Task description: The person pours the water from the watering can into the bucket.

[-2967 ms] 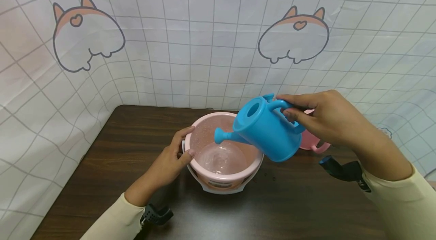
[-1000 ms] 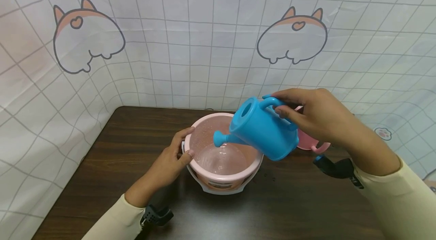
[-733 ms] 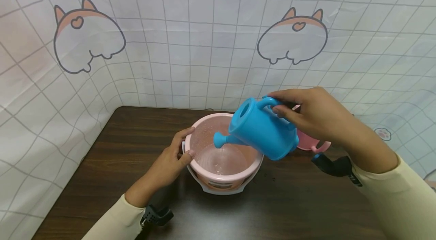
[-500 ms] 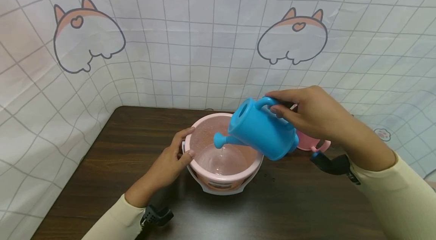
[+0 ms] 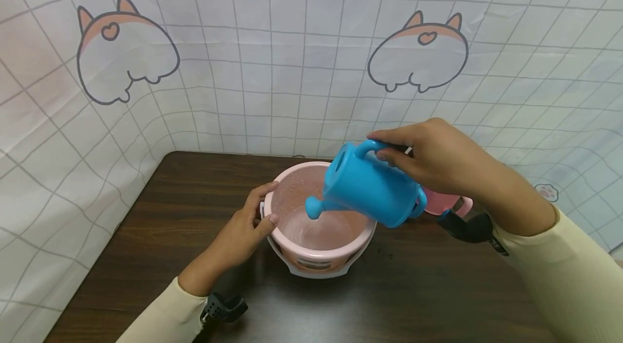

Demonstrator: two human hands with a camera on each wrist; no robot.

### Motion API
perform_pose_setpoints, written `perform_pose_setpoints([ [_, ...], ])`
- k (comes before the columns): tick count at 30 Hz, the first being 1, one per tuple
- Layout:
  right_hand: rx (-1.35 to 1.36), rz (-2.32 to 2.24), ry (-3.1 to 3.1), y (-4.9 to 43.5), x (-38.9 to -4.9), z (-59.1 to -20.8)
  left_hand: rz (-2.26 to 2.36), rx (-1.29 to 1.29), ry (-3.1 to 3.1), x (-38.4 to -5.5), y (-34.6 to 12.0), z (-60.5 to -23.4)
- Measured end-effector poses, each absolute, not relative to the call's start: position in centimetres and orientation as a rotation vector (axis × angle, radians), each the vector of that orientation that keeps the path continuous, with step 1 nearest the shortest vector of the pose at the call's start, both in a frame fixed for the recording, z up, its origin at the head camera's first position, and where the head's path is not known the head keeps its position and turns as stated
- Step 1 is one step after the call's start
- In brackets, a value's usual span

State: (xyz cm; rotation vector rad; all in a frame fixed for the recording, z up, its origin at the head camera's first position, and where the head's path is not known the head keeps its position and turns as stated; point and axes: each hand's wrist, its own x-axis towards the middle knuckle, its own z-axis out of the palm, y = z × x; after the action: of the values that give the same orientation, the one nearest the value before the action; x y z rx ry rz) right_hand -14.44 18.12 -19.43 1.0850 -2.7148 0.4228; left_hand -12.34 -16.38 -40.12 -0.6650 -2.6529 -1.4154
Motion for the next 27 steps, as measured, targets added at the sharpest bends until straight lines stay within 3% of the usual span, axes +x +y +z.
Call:
perform_pose_setpoints([
  [27, 1.174, 0.213, -2.873, 15.1, -14.7, -17.0, -1.442, -0.686, -2.625, -12.2, -16.3, -40.0],
])
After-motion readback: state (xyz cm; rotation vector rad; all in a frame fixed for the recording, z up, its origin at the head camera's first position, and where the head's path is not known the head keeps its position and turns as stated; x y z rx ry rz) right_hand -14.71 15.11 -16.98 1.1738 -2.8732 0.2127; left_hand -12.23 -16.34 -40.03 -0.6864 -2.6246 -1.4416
